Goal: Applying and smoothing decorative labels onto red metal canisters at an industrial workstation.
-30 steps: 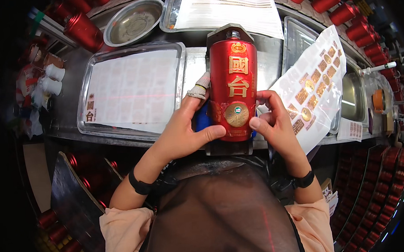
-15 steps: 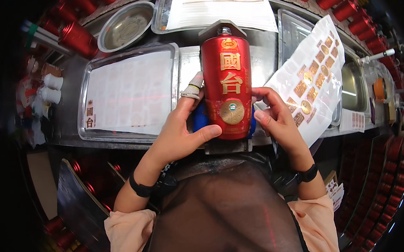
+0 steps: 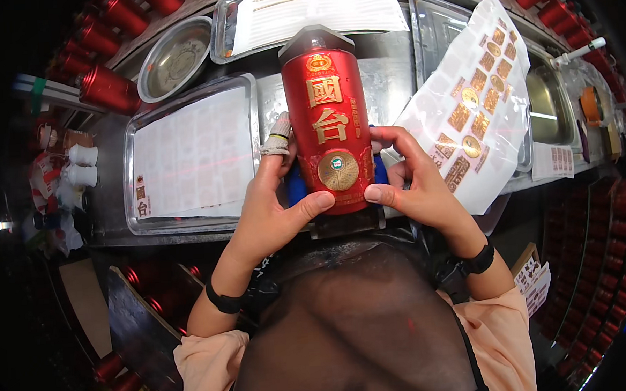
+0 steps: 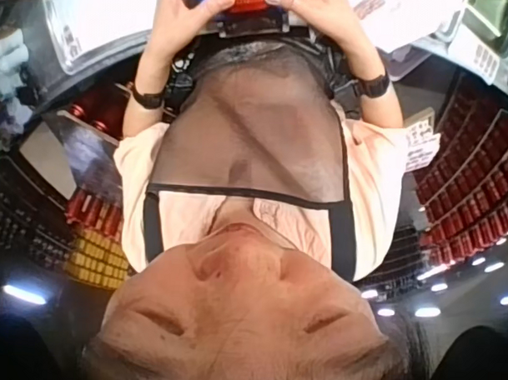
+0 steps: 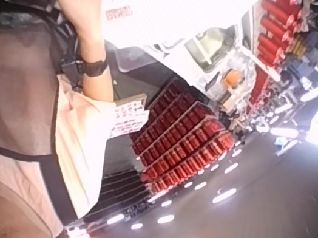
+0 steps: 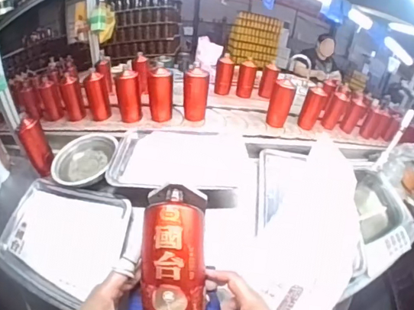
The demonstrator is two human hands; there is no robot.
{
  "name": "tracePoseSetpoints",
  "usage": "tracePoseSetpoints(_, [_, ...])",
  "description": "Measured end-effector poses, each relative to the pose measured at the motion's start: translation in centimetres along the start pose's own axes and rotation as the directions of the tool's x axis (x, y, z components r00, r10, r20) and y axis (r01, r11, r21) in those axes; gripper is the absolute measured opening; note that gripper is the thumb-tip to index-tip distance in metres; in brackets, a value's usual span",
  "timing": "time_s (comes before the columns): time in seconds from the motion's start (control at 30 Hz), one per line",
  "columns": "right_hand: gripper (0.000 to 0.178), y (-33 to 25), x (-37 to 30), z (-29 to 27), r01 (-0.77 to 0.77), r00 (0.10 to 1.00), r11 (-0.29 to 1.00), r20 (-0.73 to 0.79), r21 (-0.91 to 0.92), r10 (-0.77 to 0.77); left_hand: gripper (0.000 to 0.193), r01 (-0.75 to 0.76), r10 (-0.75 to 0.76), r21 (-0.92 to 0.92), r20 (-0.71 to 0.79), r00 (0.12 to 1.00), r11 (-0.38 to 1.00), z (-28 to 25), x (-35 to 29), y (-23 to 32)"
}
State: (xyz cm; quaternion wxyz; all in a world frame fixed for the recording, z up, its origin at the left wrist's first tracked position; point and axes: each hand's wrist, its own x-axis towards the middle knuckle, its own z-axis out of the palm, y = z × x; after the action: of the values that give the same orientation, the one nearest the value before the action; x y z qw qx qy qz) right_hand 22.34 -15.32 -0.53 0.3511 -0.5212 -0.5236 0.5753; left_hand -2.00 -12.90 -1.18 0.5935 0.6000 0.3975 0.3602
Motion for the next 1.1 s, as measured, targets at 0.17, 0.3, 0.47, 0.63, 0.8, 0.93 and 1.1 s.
tracePoseSetpoints(0.17, [0.077,0.1,0.1,-0.1,0.009,1.000,1.000,0.008,-0.013,-0.009,0.106,0.002,-0.002,0.004,0.009,1.000,1.000,-0.2,0.0,-0.3])
tracePoseSetpoints(0.3, [0.073,-0.1,0.2,-0.4,0.013,0.999,1.000,0.036,-0.020,-0.012,0.105,0.034,-0.034,0.003,-0.002,0.999,0.999,-0.2,-0.2,-0.4])
tracePoseSetpoints(0.47, [0.062,0.8,0.1,-0.9,-0.005,0.998,0.995,0.064,0.103,-0.001,0.089,-0.006,0.006,-0.056,-0.010,1.000,0.998,-0.7,-0.6,-0.7])
tracePoseSetpoints(0.63, [0.058,0.6,-0.1,-0.8,-0.016,0.996,0.991,0.093,0.135,0.003,0.074,0.005,-0.008,-0.136,-0.020,1.000,0.991,-1.6,-1.5,-1.4])
tracePoseSetpoints(0.8, [0.060,0.5,-0.5,-0.6,-0.029,0.999,0.992,0.044,0.123,0.024,0.073,-0.016,0.014,-0.221,-0.014,1.000,0.975,-0.9,-1.4,-1.0])
tracePoseSetpoints(0.93, [0.067,0.4,-0.4,0.0,-0.011,1.000,0.999,0.018,0.035,0.011,0.085,-0.036,0.036,-0.132,-0.008,0.999,0.991,-0.5,-1.2,-1.2])
tracePoseSetpoints(1.1, [0.078,-0.2,-0.3,1.0,-0.004,0.998,0.998,-0.063,-0.065,0.000,0.089,-0.078,0.076,-0.076,-0.024,0.997,0.994,0.1,-1.1,-1.3])
